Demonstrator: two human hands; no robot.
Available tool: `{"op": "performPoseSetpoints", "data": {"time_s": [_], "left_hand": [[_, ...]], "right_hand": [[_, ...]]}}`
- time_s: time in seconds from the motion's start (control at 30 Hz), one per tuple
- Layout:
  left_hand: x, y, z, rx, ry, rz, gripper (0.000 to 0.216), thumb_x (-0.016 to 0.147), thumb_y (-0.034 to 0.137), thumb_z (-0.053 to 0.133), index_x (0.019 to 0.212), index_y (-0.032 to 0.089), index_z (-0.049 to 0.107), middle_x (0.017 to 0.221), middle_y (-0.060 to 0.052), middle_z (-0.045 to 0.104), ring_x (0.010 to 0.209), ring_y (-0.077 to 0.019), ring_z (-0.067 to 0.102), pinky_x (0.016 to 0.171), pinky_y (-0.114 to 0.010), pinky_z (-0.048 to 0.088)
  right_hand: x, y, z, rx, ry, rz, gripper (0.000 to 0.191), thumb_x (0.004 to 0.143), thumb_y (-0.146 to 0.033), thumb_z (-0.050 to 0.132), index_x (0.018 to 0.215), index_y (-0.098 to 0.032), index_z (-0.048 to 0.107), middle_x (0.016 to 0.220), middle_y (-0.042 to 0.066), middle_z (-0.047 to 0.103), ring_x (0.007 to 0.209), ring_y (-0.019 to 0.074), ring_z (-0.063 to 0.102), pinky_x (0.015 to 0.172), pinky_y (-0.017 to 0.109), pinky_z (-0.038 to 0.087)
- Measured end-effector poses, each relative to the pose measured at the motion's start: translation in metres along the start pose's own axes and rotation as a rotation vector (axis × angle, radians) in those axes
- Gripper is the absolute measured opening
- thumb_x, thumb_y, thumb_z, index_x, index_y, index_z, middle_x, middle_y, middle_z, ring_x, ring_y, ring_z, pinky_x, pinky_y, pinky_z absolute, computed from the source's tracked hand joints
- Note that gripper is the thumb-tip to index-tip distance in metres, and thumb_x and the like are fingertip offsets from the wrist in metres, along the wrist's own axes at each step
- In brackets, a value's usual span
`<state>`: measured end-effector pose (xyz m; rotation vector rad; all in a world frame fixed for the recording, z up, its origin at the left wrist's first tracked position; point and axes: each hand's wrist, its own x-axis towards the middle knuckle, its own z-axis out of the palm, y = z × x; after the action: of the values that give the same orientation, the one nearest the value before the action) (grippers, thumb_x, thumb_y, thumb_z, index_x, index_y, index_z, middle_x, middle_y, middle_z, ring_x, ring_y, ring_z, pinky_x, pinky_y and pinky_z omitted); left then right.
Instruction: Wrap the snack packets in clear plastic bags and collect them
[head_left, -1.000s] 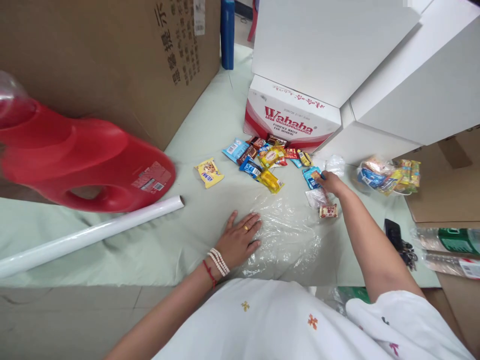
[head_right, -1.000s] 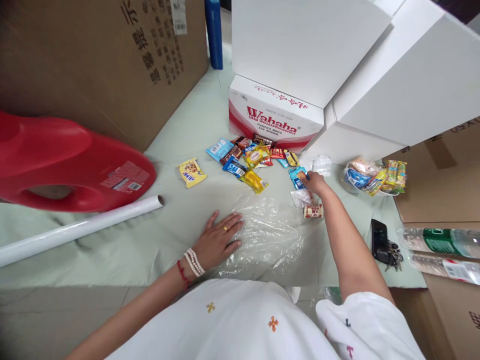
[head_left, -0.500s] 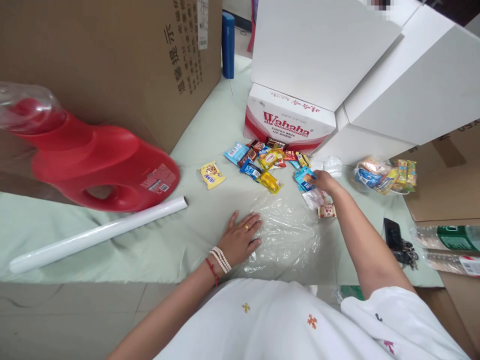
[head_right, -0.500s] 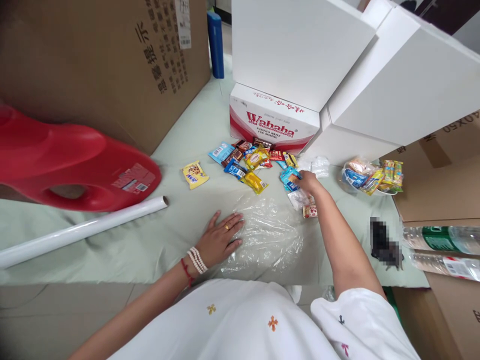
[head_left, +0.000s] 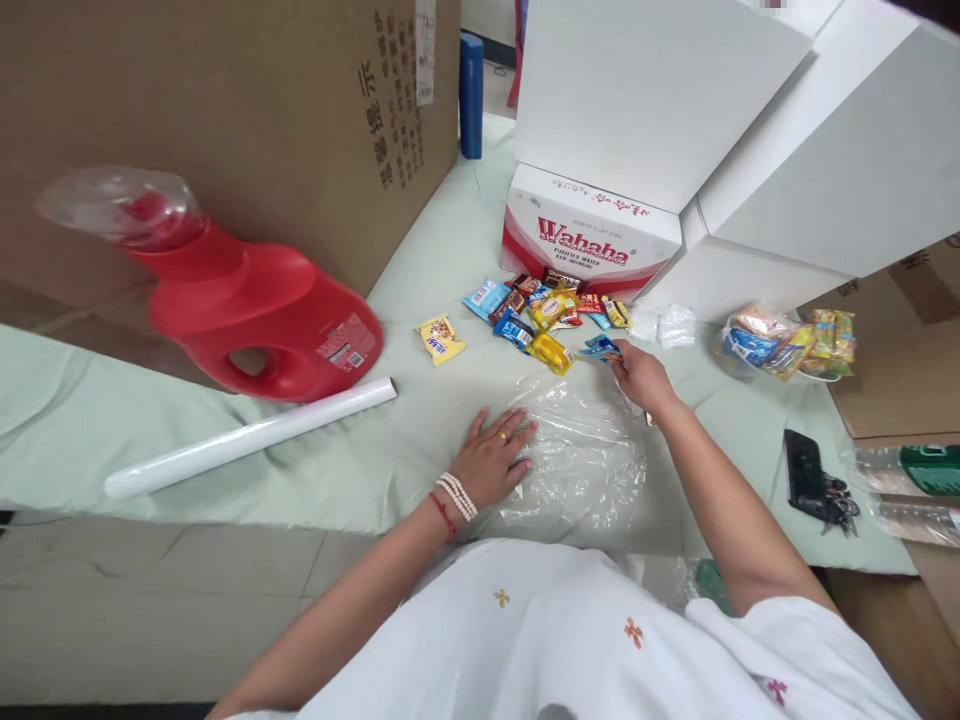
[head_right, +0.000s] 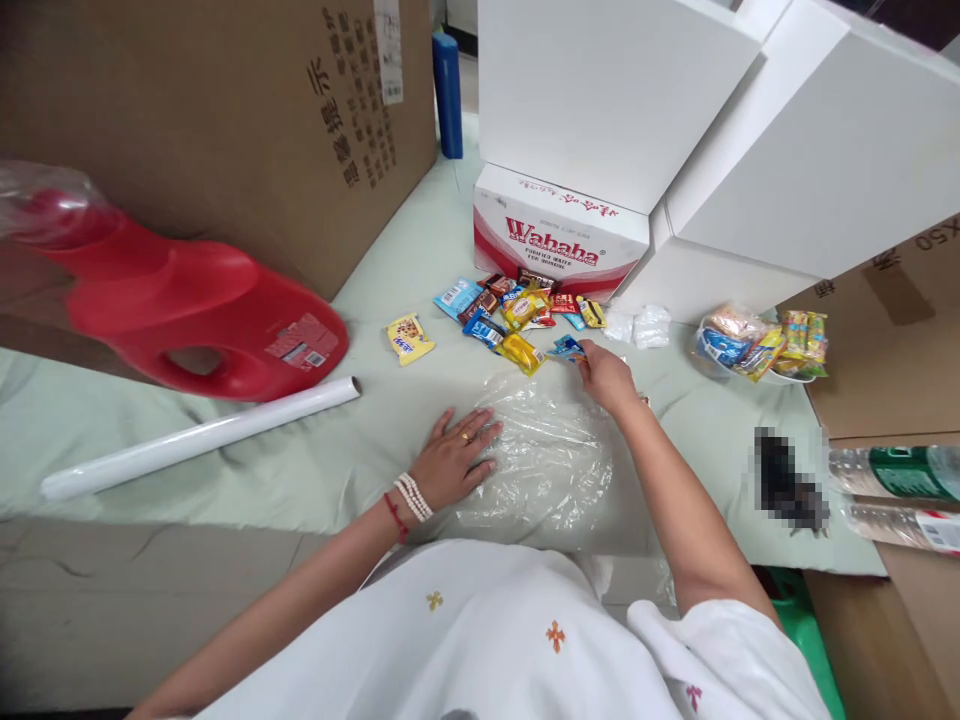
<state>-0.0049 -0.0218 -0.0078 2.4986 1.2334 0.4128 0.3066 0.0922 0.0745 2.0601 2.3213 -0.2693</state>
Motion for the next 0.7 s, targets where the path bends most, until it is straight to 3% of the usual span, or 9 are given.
{"op": "performPoseSetpoints", "data": {"time_s": [0.1,0.17,0.23,0.33,0.47,0.57,0.7], "left_hand": [[-0.002,0.003,0.002,0.011,0.001,-0.005,0.055,0.1,0.041,0.053,0.153,0.025,0.049,0.164,-0.011,0.044,0.153,-0.0286,0.039,0.129,-0.06,0.011],[-0.003,0.006,0.003,0.015,-0.001,-0.018,0.055,0.1,0.041,0.052,0.153,0.025,0.05,0.164,-0.012,0.044,0.153,-0.0291,0.039,0.129,-0.062,0.01],[-0.004,0.008,0.004,0.018,-0.001,-0.03,0.054,0.101,0.041,0.049,0.153,0.024,0.049,0.164,-0.012,0.043,0.153,-0.029,0.039,0.128,-0.063,0.009],[-0.005,0.01,0.004,0.026,-0.001,-0.035,0.053,0.102,0.041,0.048,0.153,0.025,0.049,0.165,-0.012,0.043,0.153,-0.0289,0.038,0.128,-0.064,0.01],[-0.006,0.011,0.003,0.031,0.007,-0.056,0.053,0.101,0.042,0.048,0.151,0.025,0.051,0.163,-0.012,0.045,0.152,-0.0297,0.039,0.128,-0.064,0.011],[-0.008,0.01,0.003,0.019,0.01,-0.078,0.052,0.101,0.042,0.049,0.149,0.024,0.053,0.162,-0.012,0.047,0.152,-0.0298,0.04,0.127,-0.064,0.012],[-0.013,0.005,0.001,0.007,0.025,-0.067,0.057,0.098,0.04,0.051,0.152,0.023,0.049,0.163,-0.015,0.045,0.15,-0.0305,0.042,0.126,-0.063,0.017]], "right_hand": [[-0.044,-0.014,-0.001,0.205,0.146,-0.214,0.04,0.103,-0.031,0.041,0.139,-0.022,0.055,0.124,0.013,0.067,0.112,0.0299,0.06,0.094,0.041,0.047],[-0.074,-0.031,0.006,0.241,0.116,-0.344,0.037,0.102,-0.027,0.044,0.134,-0.024,0.061,0.117,0.013,0.067,0.107,0.0304,0.058,0.093,0.043,0.047],[-0.098,-0.051,0.021,0.157,0.101,-0.333,0.039,0.1,-0.022,0.045,0.132,-0.028,0.065,0.114,0.013,0.067,0.104,0.0321,0.054,0.088,0.045,0.045],[-0.116,-0.074,0.05,-0.005,0.205,-0.183,0.046,0.099,-0.017,0.043,0.136,-0.033,0.063,0.119,0.015,0.065,0.104,0.0348,0.049,0.085,0.047,0.041],[-0.127,-0.086,0.079,-0.091,0.178,-0.18,0.05,0.1,-0.016,0.039,0.147,-0.026,0.056,0.128,0.018,0.062,0.11,0.0365,0.049,0.092,0.051,0.038],[-0.138,-0.083,0.082,-0.081,0.101,-0.287,0.055,0.1,-0.022,0.044,0.156,-0.025,0.046,0.137,0.018,0.059,0.12,0.0369,0.049,0.102,0.053,0.034],[-0.15,-0.076,0.067,0.0,0.041,-0.376,0.067,0.098,-0.048,0.056,0.157,-0.019,0.044,0.143,0.02,0.056,0.128,0.0391,0.046,0.109,0.057,0.032]]}}
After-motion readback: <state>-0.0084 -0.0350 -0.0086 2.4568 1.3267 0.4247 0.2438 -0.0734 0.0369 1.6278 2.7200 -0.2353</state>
